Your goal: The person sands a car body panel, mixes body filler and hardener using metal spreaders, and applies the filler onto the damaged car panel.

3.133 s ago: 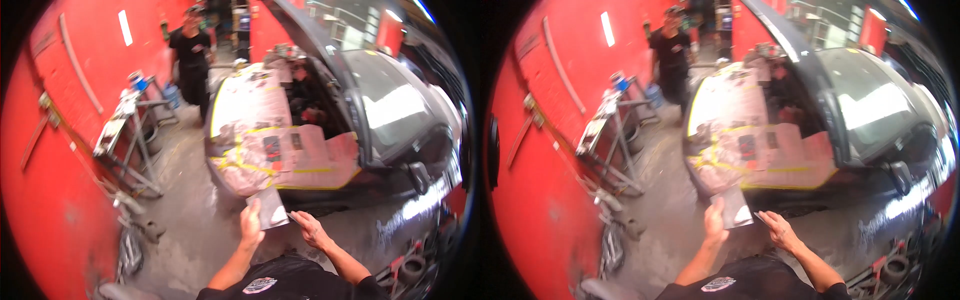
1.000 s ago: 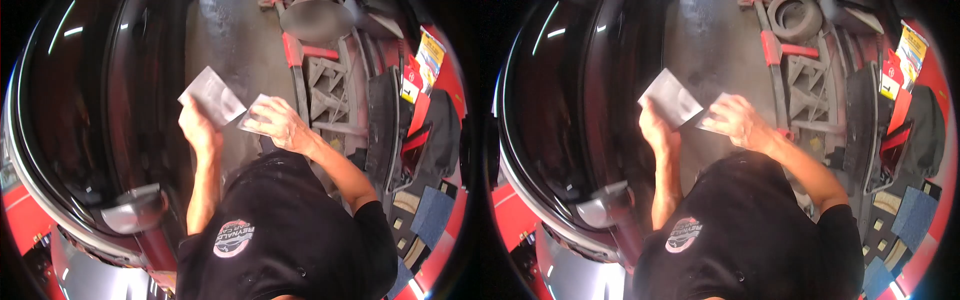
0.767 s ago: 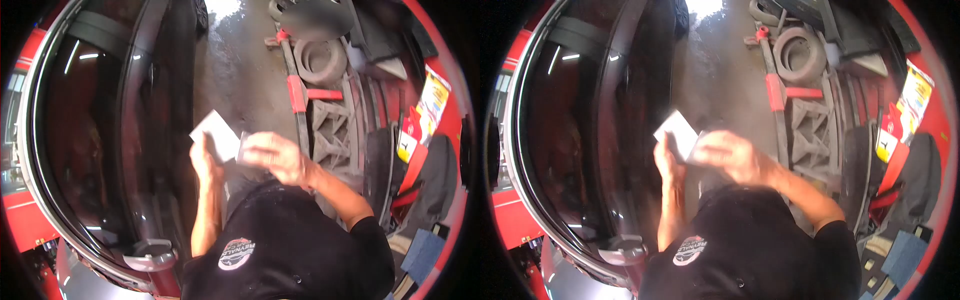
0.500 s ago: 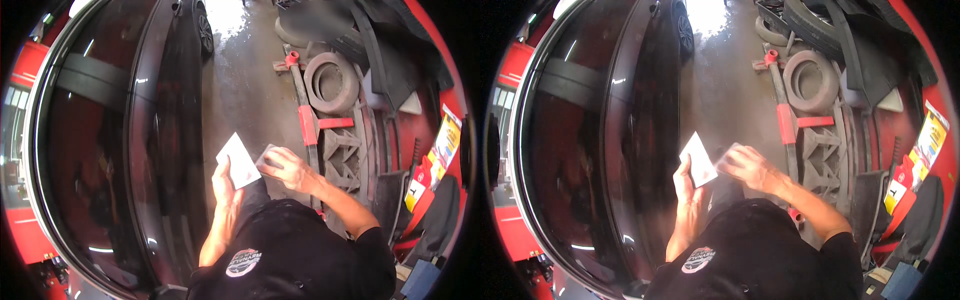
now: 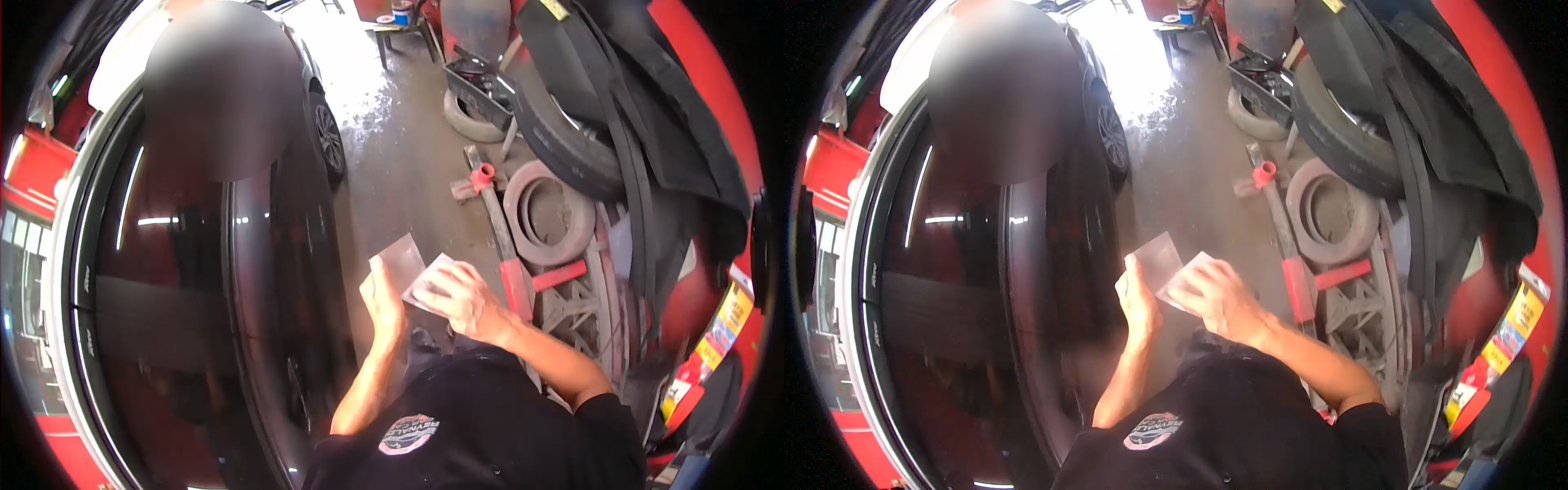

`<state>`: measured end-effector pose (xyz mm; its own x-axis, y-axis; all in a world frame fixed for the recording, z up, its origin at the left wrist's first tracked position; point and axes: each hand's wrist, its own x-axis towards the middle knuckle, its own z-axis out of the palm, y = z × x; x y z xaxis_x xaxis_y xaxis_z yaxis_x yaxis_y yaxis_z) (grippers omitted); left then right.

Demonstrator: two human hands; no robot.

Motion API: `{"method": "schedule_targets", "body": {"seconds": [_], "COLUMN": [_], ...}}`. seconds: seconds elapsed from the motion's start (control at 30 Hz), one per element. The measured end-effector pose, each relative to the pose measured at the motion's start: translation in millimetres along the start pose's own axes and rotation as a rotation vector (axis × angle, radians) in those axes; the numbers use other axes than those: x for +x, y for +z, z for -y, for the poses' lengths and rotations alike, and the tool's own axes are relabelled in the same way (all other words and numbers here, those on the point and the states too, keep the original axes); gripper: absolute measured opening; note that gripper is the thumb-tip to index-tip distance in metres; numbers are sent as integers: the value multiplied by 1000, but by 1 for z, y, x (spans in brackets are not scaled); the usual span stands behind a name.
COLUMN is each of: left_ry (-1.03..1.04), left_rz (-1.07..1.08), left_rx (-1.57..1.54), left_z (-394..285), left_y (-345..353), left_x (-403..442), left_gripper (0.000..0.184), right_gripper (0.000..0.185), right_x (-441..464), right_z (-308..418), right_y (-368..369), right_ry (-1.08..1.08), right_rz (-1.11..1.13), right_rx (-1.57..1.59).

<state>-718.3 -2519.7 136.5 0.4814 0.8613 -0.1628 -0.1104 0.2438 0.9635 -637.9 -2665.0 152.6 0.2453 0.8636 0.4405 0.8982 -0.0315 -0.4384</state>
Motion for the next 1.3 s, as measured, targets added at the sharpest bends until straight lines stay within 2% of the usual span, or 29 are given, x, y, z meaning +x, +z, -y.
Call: {"method": "schedule_targets", "body": {"seconds": [0.03,0.13,0.17,0.27,0.3,0.4,0.47,0.53,0.6,0.63,0.67,0.8,0.87,0.93,1.0,1.07,1.17,1.23,1.3], "left_ry": [-137,-70,-53,-9,41,166,-16,-234,-578,-583,-586,-451,-323,-120,-15,-29,-63,-51,-30], "left_rz": [-34,29,24,-210,-224,-233,-169,-199,60,24,-10,73,103,149,88,164,189,110,-4], "left_rx": [-66,-42,-36,84,-54,-65,-19,-208,-553,-550,-551,-482,-472,-410,-149,-84,84,-72,-130], "left_z": [-3,22,21,-3,-20,-30,-8,18,19,13,8,16,-11,-45,-57,-66,-60,-76,-65], "left_y": [8,10,18,47,62,74,70,92,111,130,144,168,174,173,175,185,194,218,233], "left_x": [17,70,83,125,136,178,209,237,261,278,300,417,479,539,597,637,692,718,761], "left_gripper": [50,41,44,48,52,53,44,37,33,33,34,32,31,32,35,40,43,38,34], "right_gripper": [34,34,35,35,38,49,51,49,48,48,48,50,57,54,52,45,36,26,27], "right_x": [9,33,42,63,64,110,147,186,210,225,239,304,330,367,435,516,591,621,643], "right_z": [-14,-57,-75,-125,-149,-190,-209,-223,-246,-260,-280,-368,-416,-435,-445,-448,-463,-481,-508], "right_y": [0,-4,-6,-7,4,-11,-28,-41,-35,-30,-18,17,38,50,36,6,24,47,63], "right_ry": [-19,-91,-124,-171,-143,-58,-39,-160,-243,-289,-217,-23,-10,141,176,68,-71,-139,-142], "right_rz": [-24,-20,-26,74,164,40,-111,-111,-69,-47,-58,18,288,207,-53,-89,-37,-25,1], "right_rx": [-18,-54,-61,-65,-17,334,435,531,383,301,291,188,71,142,91,20,-43,-20,-10]}}
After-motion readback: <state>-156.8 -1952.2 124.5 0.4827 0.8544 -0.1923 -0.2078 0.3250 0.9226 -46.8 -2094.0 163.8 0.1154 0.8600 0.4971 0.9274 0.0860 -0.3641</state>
